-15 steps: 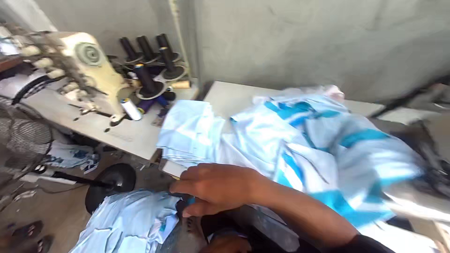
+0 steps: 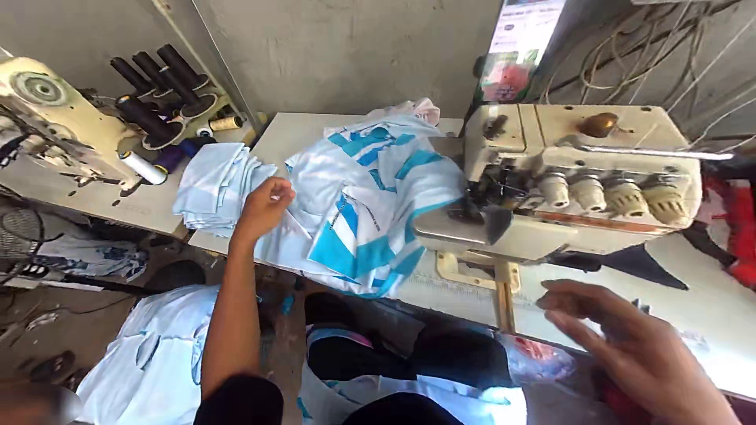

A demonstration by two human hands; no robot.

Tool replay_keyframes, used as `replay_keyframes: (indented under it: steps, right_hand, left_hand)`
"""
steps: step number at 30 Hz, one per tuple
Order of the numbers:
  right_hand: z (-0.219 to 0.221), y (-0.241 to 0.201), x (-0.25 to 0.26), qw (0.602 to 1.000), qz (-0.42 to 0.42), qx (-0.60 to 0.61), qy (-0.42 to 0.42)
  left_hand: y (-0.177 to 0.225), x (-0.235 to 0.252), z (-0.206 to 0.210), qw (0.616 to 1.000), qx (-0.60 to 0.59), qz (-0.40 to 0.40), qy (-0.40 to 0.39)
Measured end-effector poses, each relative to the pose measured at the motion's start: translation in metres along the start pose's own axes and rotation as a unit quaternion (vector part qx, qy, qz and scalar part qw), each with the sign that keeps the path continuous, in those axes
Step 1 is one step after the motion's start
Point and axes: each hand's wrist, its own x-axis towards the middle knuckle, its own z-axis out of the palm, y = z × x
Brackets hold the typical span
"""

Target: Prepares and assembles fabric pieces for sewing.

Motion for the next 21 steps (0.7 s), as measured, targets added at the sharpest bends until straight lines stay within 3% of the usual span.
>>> replay_keyframes:
  steps: [2,4,10,16,19,21]
  right_hand:
    - [0.006,0.023,-0.009,0.996,0.058,-0.032,0.059]
    - [0.019,0.039,-0.013,0.991,0.101,-0.022,0.086]
    - [0.037,0.050,0.000,0.976,0.151,-0.035,0.154]
    - [0.043,0.049,0.005,0.964,0.177,-0.026,0.197]
    - [0.045,0.049,0.004,0.960,0.175,-0.024,0.219]
    - [0.047,0.051,0.002,0.959,0.170,-0.045,0.223]
  left_hand:
    - [-0.002,0.013,0.000,0.998,0.026,-0.059,-0.005]
    - [0.004,0.013,0.002,0.997,0.037,-0.066,-0.006]
    - [0.033,0.009,0.045,0.993,0.043,0.028,-0.103]
    - [0.048,0.046,0.079,0.995,0.044,0.045,-0.079]
    - [0.052,0.060,0.094,0.986,0.099,0.041,-0.129]
    - [0.043,0.066,0.099,0.977,0.128,0.082,-0.152]
